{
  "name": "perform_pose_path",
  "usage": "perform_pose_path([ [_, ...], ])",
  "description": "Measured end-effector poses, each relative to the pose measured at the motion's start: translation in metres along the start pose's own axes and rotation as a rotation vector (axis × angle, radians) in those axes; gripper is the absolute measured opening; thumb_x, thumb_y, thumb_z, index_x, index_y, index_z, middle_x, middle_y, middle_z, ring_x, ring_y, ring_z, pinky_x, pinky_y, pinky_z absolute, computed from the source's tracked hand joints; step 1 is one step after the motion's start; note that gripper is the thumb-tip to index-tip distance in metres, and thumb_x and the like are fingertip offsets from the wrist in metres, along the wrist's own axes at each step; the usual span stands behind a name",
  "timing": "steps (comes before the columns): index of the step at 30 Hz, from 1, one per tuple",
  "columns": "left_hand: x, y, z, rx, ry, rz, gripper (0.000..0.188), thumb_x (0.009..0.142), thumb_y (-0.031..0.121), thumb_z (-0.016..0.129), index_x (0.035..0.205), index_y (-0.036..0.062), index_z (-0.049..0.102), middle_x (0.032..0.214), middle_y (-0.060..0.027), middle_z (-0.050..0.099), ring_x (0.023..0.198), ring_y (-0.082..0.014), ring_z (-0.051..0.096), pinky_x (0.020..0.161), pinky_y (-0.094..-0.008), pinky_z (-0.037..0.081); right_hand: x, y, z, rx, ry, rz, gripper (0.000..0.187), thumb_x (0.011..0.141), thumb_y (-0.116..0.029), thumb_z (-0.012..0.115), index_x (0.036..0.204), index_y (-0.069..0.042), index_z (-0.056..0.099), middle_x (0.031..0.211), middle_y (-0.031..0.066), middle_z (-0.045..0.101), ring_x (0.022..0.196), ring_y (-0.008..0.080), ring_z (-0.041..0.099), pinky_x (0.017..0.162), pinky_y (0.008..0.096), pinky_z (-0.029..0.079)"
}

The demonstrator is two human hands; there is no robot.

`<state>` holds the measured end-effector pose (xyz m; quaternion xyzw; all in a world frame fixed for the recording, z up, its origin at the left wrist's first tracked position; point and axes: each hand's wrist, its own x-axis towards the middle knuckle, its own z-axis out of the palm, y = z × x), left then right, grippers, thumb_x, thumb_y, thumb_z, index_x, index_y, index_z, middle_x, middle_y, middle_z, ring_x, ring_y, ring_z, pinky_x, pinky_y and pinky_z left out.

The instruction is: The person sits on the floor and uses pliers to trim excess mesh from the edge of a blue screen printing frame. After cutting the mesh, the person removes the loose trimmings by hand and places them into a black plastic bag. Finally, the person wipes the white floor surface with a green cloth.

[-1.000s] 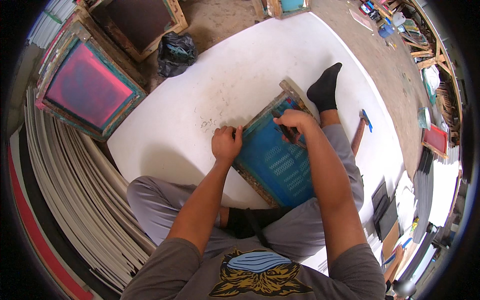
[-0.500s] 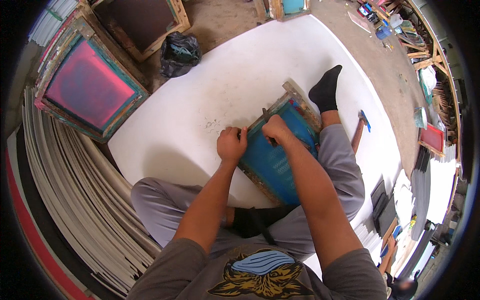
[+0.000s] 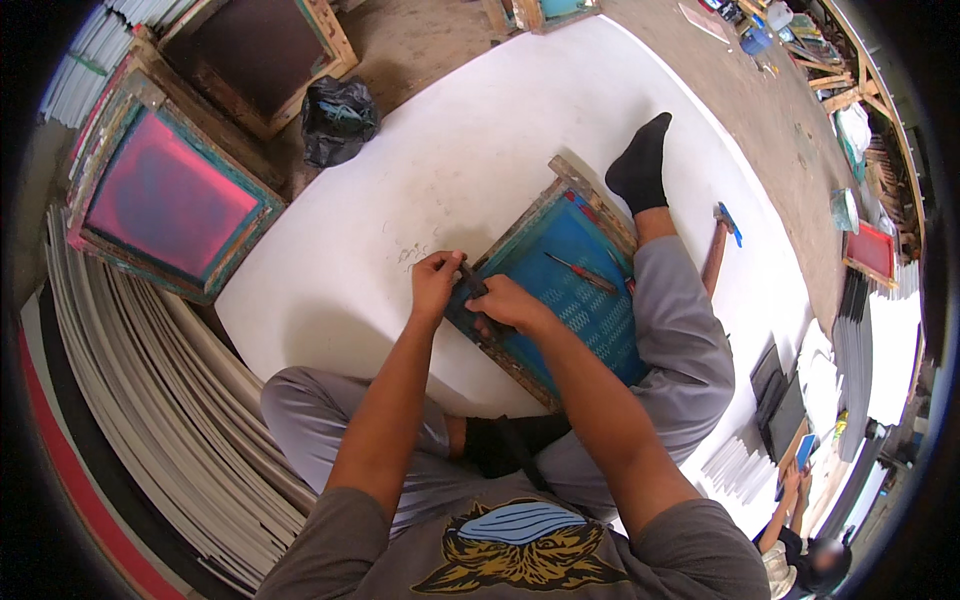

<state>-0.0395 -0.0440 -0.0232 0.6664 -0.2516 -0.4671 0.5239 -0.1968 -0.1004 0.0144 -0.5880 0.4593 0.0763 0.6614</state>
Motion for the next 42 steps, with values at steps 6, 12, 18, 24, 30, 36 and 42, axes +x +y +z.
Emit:
perform_pose_path([
  [6, 0.015, 0.001, -0.023, 0.047, 0.235, -0.073, 0.031, 0.092, 0.028, 0.075, 0.101, -0.0016, 0.075, 0.079, -0.0059, 0.069, 0.067, -0.0125, 0.058, 0.064, -0.0281, 0.047, -0.019, -0.001, -0.031, 0.662, -0.229, 0.103, 0.044, 0.105, -0.038, 0.055, 0.126, 0.001, 0.056, 0.104, 0.0201, 0.073, 0.082, 0.0304, 0.075, 0.063, 0.0374, 0.059],
  [12, 0.015, 0.026, -0.015, 0.752, 0.584, 0.205, 0.039, 0.092, 0.035, 0.071, 0.111, 0.0013, 0.074, 0.103, -0.0178, 0.071, 0.095, -0.0316, 0.067, 0.087, -0.0401, 0.053, -0.022, 0.021, -0.066, 1.122, -0.163, -0.097, 0.049, 0.107, -0.041, 0.046, 0.127, 0.003, 0.054, 0.114, 0.0254, 0.069, 0.100, 0.0378, 0.072, 0.083, 0.0499, 0.060],
  [18, 0.008, 0.007, 0.018, 0.844, 0.346, 0.360, 0.034, 0.092, 0.036, 0.069, 0.104, 0.0048, 0.076, 0.108, -0.0202, 0.068, 0.100, -0.0375, 0.065, 0.088, -0.0459, 0.052, -0.001, 0.026, -0.070, 1.279, -0.192, -0.180, 0.049, 0.109, -0.042, 0.040, 0.128, 0.001, 0.054, 0.115, 0.0249, 0.069, 0.104, 0.0385, 0.070, 0.088, 0.0514, 0.058],
  [24, -0.006, 0.005, 0.036, 0.934, 0.324, 0.340, 0.031, 0.093, 0.035, 0.068, 0.102, 0.0073, 0.076, 0.112, -0.0169, 0.066, 0.106, -0.0363, 0.062, 0.091, -0.0455, 0.051, 0.007, 0.030, -0.069, 1.340, -0.166, -0.184, 0.047, 0.110, -0.042, 0.037, 0.125, -0.001, 0.054, 0.110, 0.0233, 0.070, 0.102, 0.0375, 0.071, 0.086, 0.0514, 0.058],
  [30, -0.010, 0.009, 0.041, 0.938, 0.316, 0.378, 0.029, 0.093, 0.035, 0.068, 0.100, 0.0078, 0.075, 0.111, -0.0164, 0.065, 0.107, -0.0366, 0.061, 0.092, -0.0459, 0.050, 0.015, 0.037, -0.069, 1.339, -0.022, -0.092, 0.027, 0.101, -0.027, 0.058, 0.106, -0.001, 0.059, 0.086, 0.0177, 0.068, 0.073, 0.0324, 0.069, 0.066, 0.0497, 0.058],
  [36, -0.011, 0.010, 0.039, 0.945, 0.300, 0.380, 0.031, 0.094, 0.036, 0.067, 0.103, 0.0070, 0.074, 0.112, -0.0165, 0.066, 0.109, -0.0357, 0.060, 0.095, -0.0456, 0.048, -0.005, 0.011, -0.081, 0.779, 0.222, 0.055, 0.011, 0.085, -0.005, 0.068, 0.089, -0.002, 0.058, 0.069, 0.0109, 0.062, 0.053, 0.0230, 0.061, 0.046, 0.0414, 0.052],
  [42, -0.011, 0.010, 0.040, 0.926, 0.312, 0.387, 0.030, 0.093, 0.035, 0.068, 0.100, 0.0071, 0.075, 0.111, -0.0166, 0.066, 0.107, -0.0364, 0.060, 0.093, -0.0457, 0.049, -0.003, 0.017, -0.077, 0.482, 0.400, 0.004, 0.012, 0.082, -0.004, 0.067, 0.084, -0.001, 0.055, 0.067, 0.0102, 0.060, 0.050, 0.0226, 0.060, 0.045, 0.0423, 0.050],
])
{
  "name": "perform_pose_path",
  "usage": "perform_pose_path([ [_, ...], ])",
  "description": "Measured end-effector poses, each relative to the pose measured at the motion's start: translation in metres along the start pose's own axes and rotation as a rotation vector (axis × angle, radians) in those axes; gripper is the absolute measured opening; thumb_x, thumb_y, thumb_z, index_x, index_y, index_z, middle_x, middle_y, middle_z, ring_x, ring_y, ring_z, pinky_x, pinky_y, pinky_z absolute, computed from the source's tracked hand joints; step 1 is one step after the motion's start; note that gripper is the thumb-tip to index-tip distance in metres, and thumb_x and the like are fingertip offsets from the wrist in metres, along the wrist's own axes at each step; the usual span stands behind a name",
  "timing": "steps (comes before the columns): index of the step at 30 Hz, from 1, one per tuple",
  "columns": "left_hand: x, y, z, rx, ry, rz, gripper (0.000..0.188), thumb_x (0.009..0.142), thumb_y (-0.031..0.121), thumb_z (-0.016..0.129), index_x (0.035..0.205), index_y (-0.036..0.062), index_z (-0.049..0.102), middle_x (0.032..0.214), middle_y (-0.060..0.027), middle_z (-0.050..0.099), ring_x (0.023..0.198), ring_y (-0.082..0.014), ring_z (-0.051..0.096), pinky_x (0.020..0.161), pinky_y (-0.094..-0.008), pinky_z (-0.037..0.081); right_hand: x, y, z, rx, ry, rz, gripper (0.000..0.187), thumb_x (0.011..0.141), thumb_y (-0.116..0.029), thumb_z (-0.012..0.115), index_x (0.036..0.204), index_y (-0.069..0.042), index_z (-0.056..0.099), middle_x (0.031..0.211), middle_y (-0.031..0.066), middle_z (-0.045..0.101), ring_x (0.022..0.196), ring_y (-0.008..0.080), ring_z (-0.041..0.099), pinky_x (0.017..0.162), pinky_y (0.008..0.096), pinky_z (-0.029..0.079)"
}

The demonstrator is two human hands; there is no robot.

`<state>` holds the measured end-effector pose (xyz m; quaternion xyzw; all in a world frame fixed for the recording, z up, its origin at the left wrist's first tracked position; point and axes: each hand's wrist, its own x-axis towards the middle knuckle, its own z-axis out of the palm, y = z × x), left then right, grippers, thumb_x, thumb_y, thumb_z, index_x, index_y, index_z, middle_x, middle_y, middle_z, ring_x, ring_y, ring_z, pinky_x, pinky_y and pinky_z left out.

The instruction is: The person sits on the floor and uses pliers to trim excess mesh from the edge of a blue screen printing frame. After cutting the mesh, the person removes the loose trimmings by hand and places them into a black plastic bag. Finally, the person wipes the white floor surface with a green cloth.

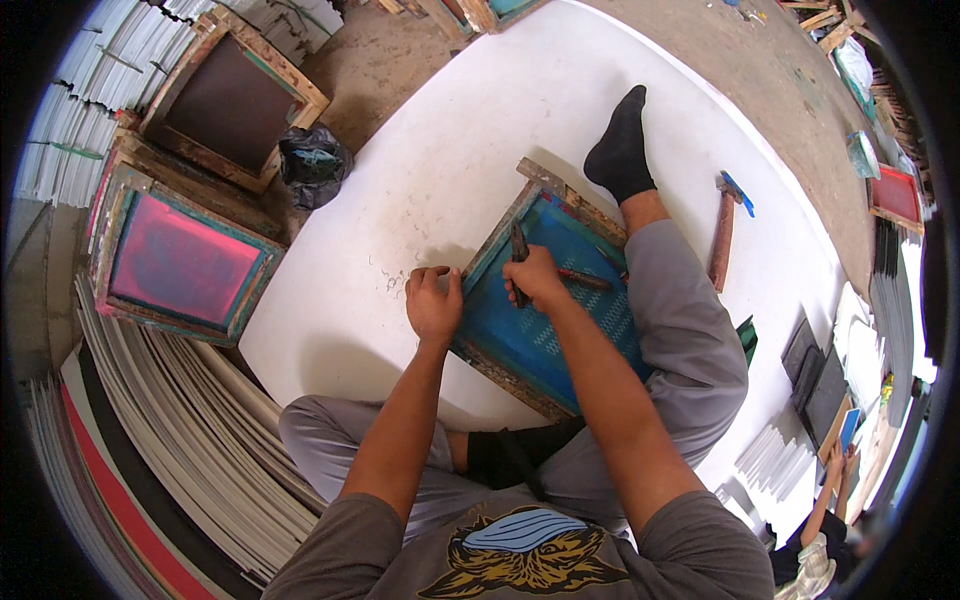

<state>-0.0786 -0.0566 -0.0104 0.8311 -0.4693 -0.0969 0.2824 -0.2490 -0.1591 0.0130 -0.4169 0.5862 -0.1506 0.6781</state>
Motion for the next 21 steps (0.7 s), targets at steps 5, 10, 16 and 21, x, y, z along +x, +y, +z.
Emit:
perform_pose_path([
  [5, 0.002, 0.002, 0.001, -0.022, -0.005, 0.010, 0.029, 0.093, 0.035, 0.068, 0.099, 0.0071, 0.075, 0.108, -0.0161, 0.067, 0.104, -0.0367, 0.061, 0.090, -0.0461, 0.050, 0.019, 0.030, 0.003, -0.407, 0.280, -0.209, 0.021, 0.078, -0.012, 0.068, 0.092, 0.004, 0.064, 0.085, 0.0259, 0.069, 0.083, 0.0432, 0.070, 0.074, 0.0502, 0.056],
  [10, 0.005, -0.005, -0.004, -0.159, -0.064, -0.090, 0.034, 0.098, 0.036, 0.063, 0.100, 0.0043, 0.076, 0.093, -0.0126, 0.073, 0.094, -0.0306, 0.064, 0.087, -0.0407, 0.050, -0.025, 0.007, 0.021, -0.503, 0.091, -0.295, 0.029, 0.079, -0.014, 0.067, 0.101, 0.005, 0.066, 0.098, 0.0294, 0.069, 0.099, 0.0473, 0.066, 0.086, 0.0521, 0.053],
  [16, 0.023, -0.024, -0.026, -0.836, -0.384, -0.345, 0.044, 0.102, 0.039, 0.057, 0.100, -0.0006, 0.076, 0.093, -0.0052, 0.073, 0.081, -0.0156, 0.059, 0.073, -0.0330, 0.045, -0.035, 0.008, 0.057, -0.504, -0.334, -0.254, 0.021, 0.088, -0.019, 0.069, 0.092, 0.000, 0.061, 0.071, 0.0127, 0.068, 0.054, 0.0208, 0.067, 0.052, 0.0359, 0.053],
  [21, 0.033, -0.042, -0.044, -1.011, -0.377, -0.727, 0.028, 0.094, 0.032, 0.069, 0.095, 0.0062, 0.077, 0.079, 0.0010, 0.068, 0.064, -0.0075, 0.047, 0.058, -0.0246, 0.037, -0.032, 0.003, 0.073, -0.334, -0.571, -0.081, 0.030, 0.100, -0.030, 0.061, 0.099, 0.000, 0.060, 0.076, 0.0120, 0.070, 0.060, 0.0210, 0.069, 0.054, 0.0358, 0.055],
])
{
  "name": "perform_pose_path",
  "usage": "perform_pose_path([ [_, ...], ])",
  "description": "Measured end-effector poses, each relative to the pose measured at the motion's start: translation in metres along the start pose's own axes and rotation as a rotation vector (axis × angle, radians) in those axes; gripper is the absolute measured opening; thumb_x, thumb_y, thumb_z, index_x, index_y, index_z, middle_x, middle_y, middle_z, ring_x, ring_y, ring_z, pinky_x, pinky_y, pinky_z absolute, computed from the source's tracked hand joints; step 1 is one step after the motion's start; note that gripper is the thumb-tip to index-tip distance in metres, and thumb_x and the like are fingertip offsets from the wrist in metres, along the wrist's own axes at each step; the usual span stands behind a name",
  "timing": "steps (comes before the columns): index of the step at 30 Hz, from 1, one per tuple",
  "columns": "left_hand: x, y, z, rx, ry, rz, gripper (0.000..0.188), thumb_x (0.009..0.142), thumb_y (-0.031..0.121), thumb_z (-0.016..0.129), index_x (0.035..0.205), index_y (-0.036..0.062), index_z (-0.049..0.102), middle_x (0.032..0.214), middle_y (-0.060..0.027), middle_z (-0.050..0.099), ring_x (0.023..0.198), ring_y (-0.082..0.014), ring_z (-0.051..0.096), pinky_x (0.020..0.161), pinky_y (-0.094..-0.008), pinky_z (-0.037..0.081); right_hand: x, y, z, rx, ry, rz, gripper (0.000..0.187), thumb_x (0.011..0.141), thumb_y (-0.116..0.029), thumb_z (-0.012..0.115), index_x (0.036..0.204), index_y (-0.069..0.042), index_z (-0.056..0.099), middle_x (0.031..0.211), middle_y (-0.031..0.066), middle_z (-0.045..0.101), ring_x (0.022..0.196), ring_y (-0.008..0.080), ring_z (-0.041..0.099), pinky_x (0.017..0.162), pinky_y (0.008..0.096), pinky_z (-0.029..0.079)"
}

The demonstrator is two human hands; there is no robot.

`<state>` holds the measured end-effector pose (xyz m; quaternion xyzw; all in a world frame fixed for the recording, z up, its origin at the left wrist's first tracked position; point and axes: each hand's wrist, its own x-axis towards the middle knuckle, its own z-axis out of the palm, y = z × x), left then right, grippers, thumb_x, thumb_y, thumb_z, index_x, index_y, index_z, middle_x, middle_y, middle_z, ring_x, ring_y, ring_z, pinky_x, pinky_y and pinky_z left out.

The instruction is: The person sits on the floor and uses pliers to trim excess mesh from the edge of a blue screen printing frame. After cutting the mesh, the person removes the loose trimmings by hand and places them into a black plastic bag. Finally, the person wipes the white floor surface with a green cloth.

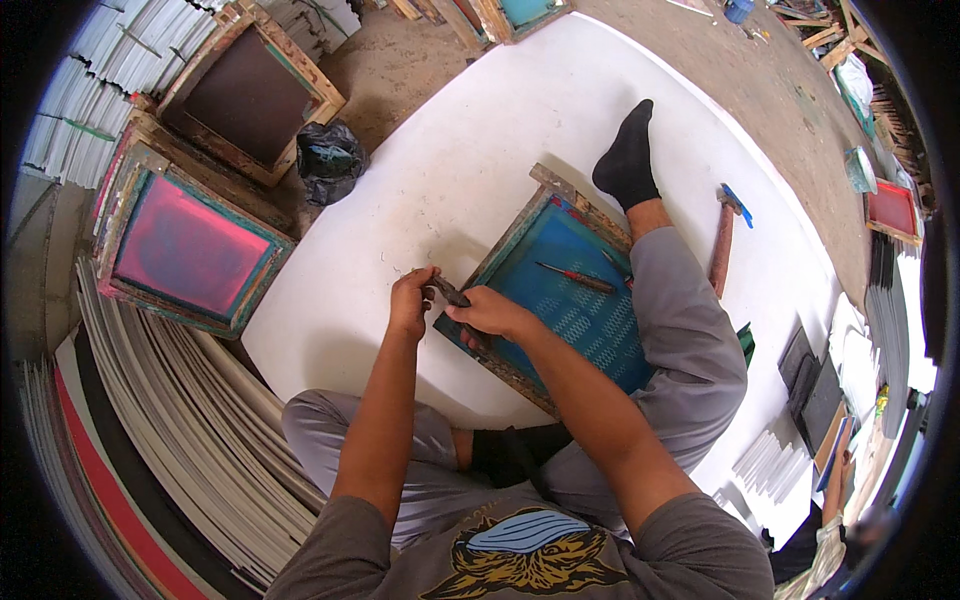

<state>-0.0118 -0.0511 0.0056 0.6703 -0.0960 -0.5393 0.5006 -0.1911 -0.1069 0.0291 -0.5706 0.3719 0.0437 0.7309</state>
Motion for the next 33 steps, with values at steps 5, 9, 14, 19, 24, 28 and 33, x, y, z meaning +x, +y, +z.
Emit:
perform_pose_path([
  [5, 0.011, -0.004, -0.026, 0.350, 0.206, 0.226, 0.035, 0.087, 0.031, 0.077, 0.105, 0.0006, 0.076, 0.083, -0.0047, 0.072, 0.069, -0.0148, 0.060, 0.066, -0.0291, 0.048, -0.006, 0.003, -0.011, 0.450, -0.023, 0.094, 0.044, 0.104, -0.042, 0.056, 0.117, 0.000, 0.058, 0.093, 0.0174, 0.072, 0.076, 0.0259, 0.073, 0.063, 0.0376, 0.059],
  [9, 0.012, -0.008, -0.028, 0.752, 0.359, 0.474, 0.044, 0.085, 0.036, 0.077, 0.114, 0.0030, 0.074, 0.090, -0.0105, 0.074, 0.081, -0.0262, 0.069, 0.078, -0.0356, 0.054, -0.024, 0.010, -0.048, 0.810, 0.129, -0.006, 0.052, 0.106, -0.047, 0.048, 0.124, 0.001, 0.056, 0.105, 0.0226, 0.072, 0.090, 0.0318, 0.075, 0.075, 0.0431, 0.062],
  [14, -0.008, -0.007, 0.003, 0.911, 0.434, 0.545, 0.036, 0.087, 0.035, 0.074, 0.113, 0.0102, 0.076, 0.103, -0.0132, 0.071, 0.096, -0.0312, 0.069, 0.086, -0.0406, 0.054, -0.024, 0.013, -0.074, 0.960, 0.209, -0.047, 0.043, 0.108, -0.039, 0.045, 0.120, 0.002, 0.055, 0.105, 0.0250, 0.071, 0.093, 0.0370, 0.073, 0.079, 0.0501, 0.062],
  [19, -0.010, -0.027, 0.027, 0.923, 0.371, 0.620, 0.031, 0.088, 0.033, 0.073, 0.106, 0.0080, 0.076, 0.102, -0.0121, 0.070, 0.094, -0.0300, 0.069, 0.082, -0.0407, 0.054, -0.014, 0.021, -0.082, 0.993, 0.215, -0.049, 0.046, 0.109, -0.041, 0.042, 0.120, 0.002, 0.056, 0.108, 0.0254, 0.070, 0.096, 0.0380, 0.073, 0.081, 0.0511, 0.061],
  [24, -0.012, -0.038, 0.040, 0.941, 0.347, 0.626, 0.030, 0.091, 0.033, 0.070, 0.106, 0.0077, 0.076, 0.103, -0.0119, 0.070, 0.094, -0.0302, 0.069, 0.082, -0.0412, 0.054, -0.009, 0.029, -0.087, 1.036, 0.225, -0.037, 0.044, 0.108, -0.041, 0.047, 0.117, 0.001, 0.057, 0.100, 0.0222, 0.071, 0.087, 0.0358, 0.072, 0.076, 0.0511, 0.060],
  [28, -0.013, -0.042, 0.042, 0.962, 0.342, 0.646, 0.029, 0.092, 0.033, 0.069, 0.105, 0.0075, 0.076, 0.102, -0.0120, 0.070, 0.094, -0.0308, 0.069, 0.082, -0.0413, 0.054, 0.000, 0.039, -0.090, 1.074, 0.264, 0.006, 0.032, 0.101, -0.027, 0.062, 0.115, 0.001, 0.056, 0.084, 0.0172, 0.068, 0.069, 0.0310, 0.068, 0.062, 0.0482, 0.058],
  [33, -0.012, -0.045, 0.041, 0.954, 0.335, 0.716, 0.028, 0.093, 0.032, 0.067, 0.103, 0.0072, 0.076, 0.102, -0.0126, 0.070, 0.095, -0.0322, 0.068, 0.082, -0.0425, 0.054, -0.005, 0.023, -0.085, 0.715, 0.472, 0.116, 0.015, 0.082, 0.000, 0.067, 0.093, 0.001, 0.057, 0.071, 0.0143, 0.062, 0.054, 0.0267, 0.061, 0.046, 0.0446, 0.051],
])
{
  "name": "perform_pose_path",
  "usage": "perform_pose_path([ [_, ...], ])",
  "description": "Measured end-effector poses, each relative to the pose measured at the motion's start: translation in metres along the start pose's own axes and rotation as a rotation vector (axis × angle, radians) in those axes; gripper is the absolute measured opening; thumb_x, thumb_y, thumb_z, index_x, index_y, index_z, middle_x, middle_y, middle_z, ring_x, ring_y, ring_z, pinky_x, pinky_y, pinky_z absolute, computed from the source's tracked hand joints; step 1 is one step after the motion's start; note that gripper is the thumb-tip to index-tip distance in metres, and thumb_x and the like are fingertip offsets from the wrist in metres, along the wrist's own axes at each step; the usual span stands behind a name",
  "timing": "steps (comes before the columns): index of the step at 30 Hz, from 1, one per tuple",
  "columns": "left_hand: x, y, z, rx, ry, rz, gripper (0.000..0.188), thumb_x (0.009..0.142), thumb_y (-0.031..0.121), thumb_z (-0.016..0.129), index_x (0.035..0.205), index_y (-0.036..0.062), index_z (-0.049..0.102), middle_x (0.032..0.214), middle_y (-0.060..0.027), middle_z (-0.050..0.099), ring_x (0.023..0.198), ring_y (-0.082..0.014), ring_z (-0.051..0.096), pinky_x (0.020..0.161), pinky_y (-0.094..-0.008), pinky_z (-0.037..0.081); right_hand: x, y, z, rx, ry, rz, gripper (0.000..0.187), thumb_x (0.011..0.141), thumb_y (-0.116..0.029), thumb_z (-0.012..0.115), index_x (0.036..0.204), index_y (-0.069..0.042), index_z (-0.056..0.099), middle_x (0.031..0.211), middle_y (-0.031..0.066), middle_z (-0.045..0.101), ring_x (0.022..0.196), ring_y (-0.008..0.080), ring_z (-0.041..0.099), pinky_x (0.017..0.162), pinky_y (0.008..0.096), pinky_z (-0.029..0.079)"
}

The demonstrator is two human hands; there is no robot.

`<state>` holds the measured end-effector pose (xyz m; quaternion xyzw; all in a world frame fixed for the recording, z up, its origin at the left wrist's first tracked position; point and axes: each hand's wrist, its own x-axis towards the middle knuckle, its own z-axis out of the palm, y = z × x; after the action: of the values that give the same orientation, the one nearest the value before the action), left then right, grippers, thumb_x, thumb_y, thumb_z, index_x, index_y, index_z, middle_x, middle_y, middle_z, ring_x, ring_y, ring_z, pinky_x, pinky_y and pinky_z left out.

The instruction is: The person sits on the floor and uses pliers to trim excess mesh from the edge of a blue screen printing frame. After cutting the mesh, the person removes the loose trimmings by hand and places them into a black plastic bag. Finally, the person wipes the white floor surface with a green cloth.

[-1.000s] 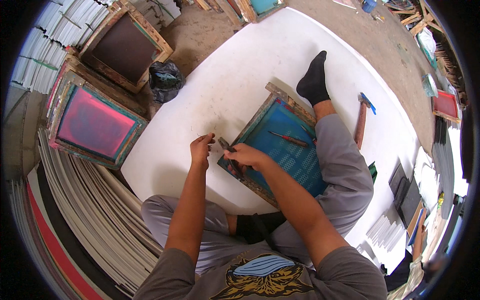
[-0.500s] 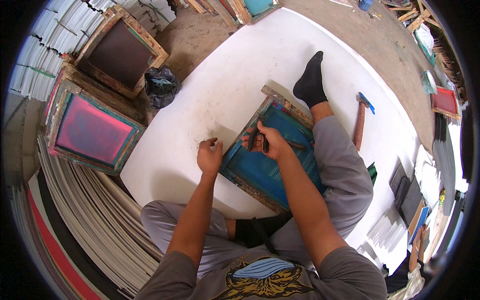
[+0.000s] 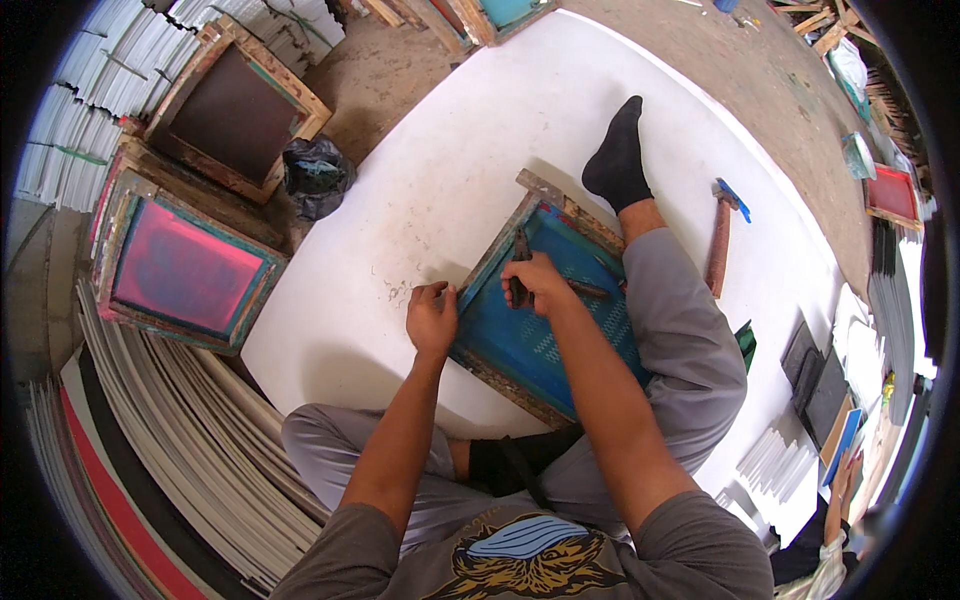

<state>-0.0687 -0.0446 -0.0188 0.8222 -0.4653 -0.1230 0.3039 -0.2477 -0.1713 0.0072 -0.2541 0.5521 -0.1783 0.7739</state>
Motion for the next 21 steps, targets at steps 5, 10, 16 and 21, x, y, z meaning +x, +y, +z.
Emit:
perform_pose_path([
  [5, -0.001, 0.007, -0.001, 0.021, 0.008, 0.009, 0.026, 0.094, 0.030, 0.066, 0.102, 0.0076, 0.075, 0.101, -0.0122, 0.069, 0.095, -0.0325, 0.067, 0.082, -0.0431, 0.053, -0.006, 0.000, 0.004, -0.138, 0.084, -0.122, 0.009, 0.080, 0.003, 0.064, 0.082, 0.002, 0.055, 0.066, 0.0130, 0.059, 0.048, 0.0243, 0.059, 0.040, 0.0425, 0.047],
  [10, -0.001, 0.008, -0.002, 0.036, 0.005, 0.013, 0.025, 0.094, 0.029, 0.066, 0.102, 0.0079, 0.075, 0.101, -0.0115, 0.069, 0.094, -0.0328, 0.067, 0.082, -0.0432, 0.053, 0.004, 0.014, 0.009, -0.255, 0.195, -0.245, 0.008, 0.079, 0.000, 0.064, 0.083, 0.003, 0.058, 0.065, 0.0151, 0.061, 0.045, 0.0247, 0.060, 0.038, 0.0429, 0.046],
  [16, -0.001, 0.008, 0.000, -0.032, 0.036, 0.042, 0.025, 0.094, 0.028, 0.066, 0.100, 0.0066, 0.075, 0.098, -0.0127, 0.070, 0.095, -0.0335, 0.066, 0.082, -0.0434, 0.053, 0.029, 0.040, 0.002, -0.686, 0.427, -0.501, 0.010, 0.083, -0.005, 0.064, 0.087, 0.002, 0.058, 0.066, 0.0139, 0.062, 0.052, 0.0262, 0.063, 0.048, 0.0409, 0.049],
  [21, 0.010, 0.008, -0.015, -0.259, -0.085, -0.123, 0.034, 0.097, 0.036, 0.064, 0.099, 0.0044, 0.076, 0.085, -0.0117, 0.071, 0.081, -0.0269, 0.067, 0.076, -0.0370, 0.052, -0.020, 0.042, 0.022, -0.920, 0.192, -0.581, 0.028, 0.081, -0.015, 0.070, 0.100, 0.004, 0.064, 0.085, 0.0218, 0.069, 0.079, 0.0368, 0.068, 0.071, 0.0452, 0.053],
])
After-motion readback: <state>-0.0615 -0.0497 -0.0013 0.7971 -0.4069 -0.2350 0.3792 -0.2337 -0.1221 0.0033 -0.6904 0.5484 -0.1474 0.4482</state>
